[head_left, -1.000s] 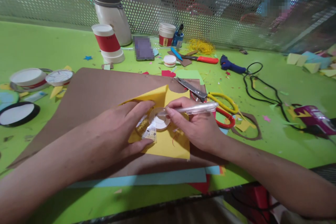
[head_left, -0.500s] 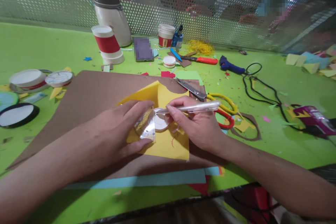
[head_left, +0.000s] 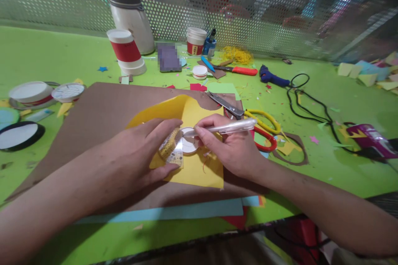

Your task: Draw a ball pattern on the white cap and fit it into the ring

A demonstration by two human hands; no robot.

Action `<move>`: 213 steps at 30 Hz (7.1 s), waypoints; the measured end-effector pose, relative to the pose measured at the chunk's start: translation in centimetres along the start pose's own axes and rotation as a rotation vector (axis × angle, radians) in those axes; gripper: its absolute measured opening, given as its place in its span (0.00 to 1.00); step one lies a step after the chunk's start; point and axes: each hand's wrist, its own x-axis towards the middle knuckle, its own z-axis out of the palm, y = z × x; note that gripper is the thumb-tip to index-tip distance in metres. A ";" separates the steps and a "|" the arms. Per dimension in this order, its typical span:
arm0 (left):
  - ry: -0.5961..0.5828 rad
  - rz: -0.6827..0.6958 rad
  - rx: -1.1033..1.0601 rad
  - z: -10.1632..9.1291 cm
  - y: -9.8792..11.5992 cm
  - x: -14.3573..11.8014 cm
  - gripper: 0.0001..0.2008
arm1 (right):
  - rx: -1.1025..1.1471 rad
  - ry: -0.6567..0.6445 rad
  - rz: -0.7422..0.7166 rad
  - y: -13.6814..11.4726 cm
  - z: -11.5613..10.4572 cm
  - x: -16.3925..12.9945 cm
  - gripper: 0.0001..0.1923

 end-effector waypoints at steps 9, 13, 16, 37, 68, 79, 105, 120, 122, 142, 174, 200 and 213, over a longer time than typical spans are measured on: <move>-0.013 -0.009 -0.022 0.0 0.1 0.1 0.33 | 0.002 -0.027 0.019 -0.3 -0.1 0.2 0.08; -0.034 -0.029 -0.036 -0.1 0.2 0.3 0.31 | 0.004 -0.019 0.017 -0.1 -0.1 0.2 0.09; -0.022 -0.028 -0.032 -0.1 0.4 0.3 0.31 | -0.005 -0.019 0.025 -0.1 -0.1 0.3 0.09; -0.072 -0.004 0.004 -0.3 0.5 0.2 0.27 | 0.019 -0.028 0.010 -0.1 -0.1 0.4 0.09; -0.033 -0.035 -0.009 -0.1 0.6 0.2 0.25 | 0.065 -0.038 -0.004 -0.5 -0.2 0.3 0.08; -0.041 -0.046 -0.008 -0.4 0.7 0.3 0.23 | 0.090 -0.043 -0.007 -0.4 -0.1 0.3 0.09; 0.055 0.031 0.004 0.4 -0.2 0.2 0.25 | 0.080 -0.071 -0.037 -0.3 -0.2 0.3 0.10; -0.026 -0.090 0.031 0.1 0.3 0.4 0.25 | 0.089 -0.064 -0.005 -0.3 -0.2 0.3 0.08; -0.035 -0.107 0.026 0.1 0.4 0.4 0.26 | 0.078 -0.068 -0.021 -0.3 -0.3 0.3 0.09; 0.028 -0.075 0.006 0.2 0.4 0.1 0.23 | 0.072 -0.048 -0.023 -0.3 -0.2 0.4 0.09; 0.046 0.001 0.027 0.3 0.1 0.3 0.19 | 0.092 -0.063 -0.008 -0.3 -0.3 0.3 0.10; -0.008 -0.094 -0.016 0.3 0.4 0.5 0.22 | 0.081 -0.039 -0.032 -0.1 -0.5 0.4 0.10; 0.076 -0.012 -0.011 0.6 -0.1 0.2 0.19 | 0.125 -0.063 -0.015 -0.3 -0.1 0.0 0.10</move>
